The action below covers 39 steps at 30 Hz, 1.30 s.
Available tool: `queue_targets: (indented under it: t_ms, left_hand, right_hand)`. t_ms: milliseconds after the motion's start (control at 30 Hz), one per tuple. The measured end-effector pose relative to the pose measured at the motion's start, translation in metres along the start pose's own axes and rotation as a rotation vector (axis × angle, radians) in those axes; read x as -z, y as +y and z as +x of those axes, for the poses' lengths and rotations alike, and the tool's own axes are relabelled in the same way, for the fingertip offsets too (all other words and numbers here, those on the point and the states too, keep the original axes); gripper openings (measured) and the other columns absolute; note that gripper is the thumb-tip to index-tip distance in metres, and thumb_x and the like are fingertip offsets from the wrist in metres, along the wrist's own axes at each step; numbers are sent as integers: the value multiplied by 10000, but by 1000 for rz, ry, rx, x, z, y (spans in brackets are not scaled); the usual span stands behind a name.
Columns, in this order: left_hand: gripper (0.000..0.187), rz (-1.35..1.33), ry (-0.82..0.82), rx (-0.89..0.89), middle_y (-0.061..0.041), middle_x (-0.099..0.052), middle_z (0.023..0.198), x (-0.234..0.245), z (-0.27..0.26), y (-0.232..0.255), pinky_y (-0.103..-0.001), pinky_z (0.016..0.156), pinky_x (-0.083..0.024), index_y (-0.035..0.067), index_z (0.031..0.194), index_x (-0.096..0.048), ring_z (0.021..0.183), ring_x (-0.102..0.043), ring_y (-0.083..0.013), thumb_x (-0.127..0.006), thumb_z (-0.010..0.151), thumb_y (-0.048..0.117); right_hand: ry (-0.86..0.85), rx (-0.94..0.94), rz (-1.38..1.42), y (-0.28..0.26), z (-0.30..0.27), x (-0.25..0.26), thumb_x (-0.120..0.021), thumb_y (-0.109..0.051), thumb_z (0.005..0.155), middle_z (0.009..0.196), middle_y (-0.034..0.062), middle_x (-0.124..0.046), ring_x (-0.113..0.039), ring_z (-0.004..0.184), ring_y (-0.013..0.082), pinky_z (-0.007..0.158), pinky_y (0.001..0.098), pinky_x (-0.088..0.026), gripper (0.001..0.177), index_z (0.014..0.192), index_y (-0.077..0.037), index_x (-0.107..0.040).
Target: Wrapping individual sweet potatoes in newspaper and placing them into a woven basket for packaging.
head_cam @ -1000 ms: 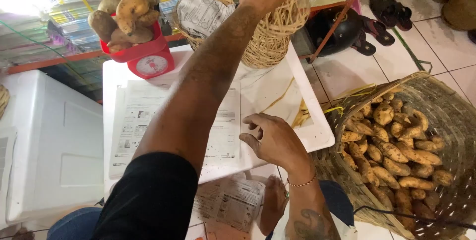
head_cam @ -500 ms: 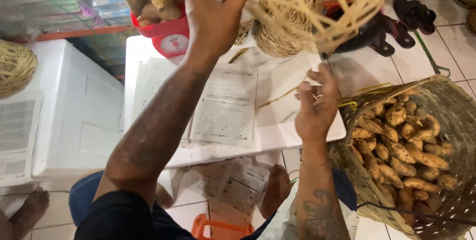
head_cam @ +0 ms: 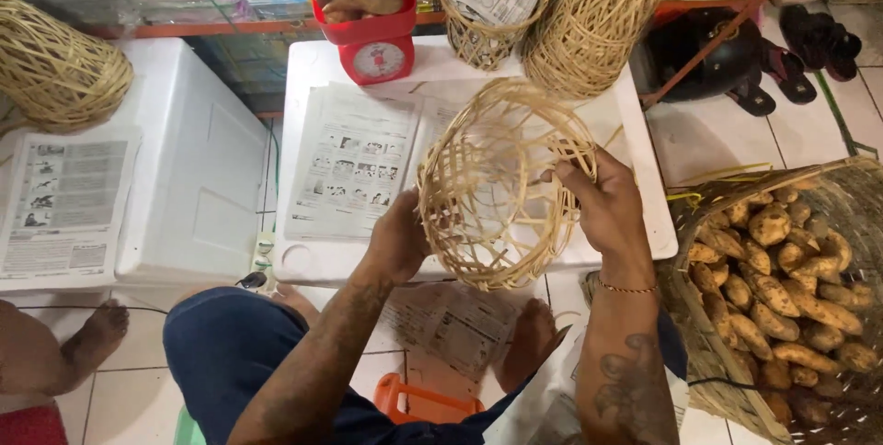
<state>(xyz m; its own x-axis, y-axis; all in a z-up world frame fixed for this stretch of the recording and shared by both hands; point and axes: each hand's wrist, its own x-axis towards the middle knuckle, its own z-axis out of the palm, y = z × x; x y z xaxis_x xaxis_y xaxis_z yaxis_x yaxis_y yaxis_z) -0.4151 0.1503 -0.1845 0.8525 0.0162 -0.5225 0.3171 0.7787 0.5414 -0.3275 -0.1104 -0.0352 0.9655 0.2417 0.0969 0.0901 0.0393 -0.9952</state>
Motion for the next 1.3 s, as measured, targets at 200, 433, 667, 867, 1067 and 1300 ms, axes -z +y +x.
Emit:
queue_targets:
  t_ms: [200, 433, 667, 867, 1067, 1300]
  left_hand:
    - [678, 393, 33, -326, -246, -532, 1470, -38, -65, 60, -646, 1136, -338, 87, 1554, -443, 1345, -490, -411, -437, 1018, 502]
    - [617, 703, -5, -473, -217, -476, 1537, -42, -72, 60, -628, 1140, -359, 137, 1578, -399, 1433, -413, -403, -566, 1037, 384]
    - [676, 841, 72, -556, -260, -553, 1412, -57, -63, 50, -567, 1023, -502, 135, 1586, -366, 1225, -605, -411, -616, 1010, 386]
    - [617, 850, 24, -561, -211, -660, 1214, -52, -59, 48, -485, 889, -575, 152, 1560, -432, 999, -661, -299, -622, 1016, 373]
    - [549, 955, 61, -508, -203, -670, 1208, -50, -64, 61, -478, 886, -574, 125, 1462, -535, 1034, -677, -321, -639, 1003, 408]
    - [705, 1066, 59, -427, -275, -586, 1330, -58, -76, 83, -575, 1022, -522, 57, 1459, -502, 1187, -633, -445, -777, 887, 364]
  right_hand:
    - [-74, -269, -400, 28, 12, 7, -684, -169, 977, 842, 196, -636, -665, 636, 256, 592, 388, -596, 242, 1096, 41, -672]
    - [-138, -317, -682, 21, 14, -4, -667, -460, 981, 978, 288, -687, -739, 609, 352, 660, 472, -617, 531, 1153, 41, -621]
    - [-128, -293, -562, -16, 2, -26, -576, -396, 1038, 958, 234, -694, -767, 715, 330, 708, 441, -647, 408, 1149, -5, -621]
    - [-144, -262, -801, -6, 6, -16, -483, -496, 1066, 683, 182, -709, -721, 798, 414, 779, 512, -525, 521, 857, -57, -672]
    - [-138, -242, -789, -3, 7, -13, -461, -457, 1064, 855, 290, -711, -676, 948, 527, 848, 596, -500, 497, 988, -34, -711]
    - [-112, -241, -757, -13, 1, -18, -431, -475, 1052, 1119, 258, -727, -665, 1088, 499, 982, 601, -490, 486, 1338, -153, -656]
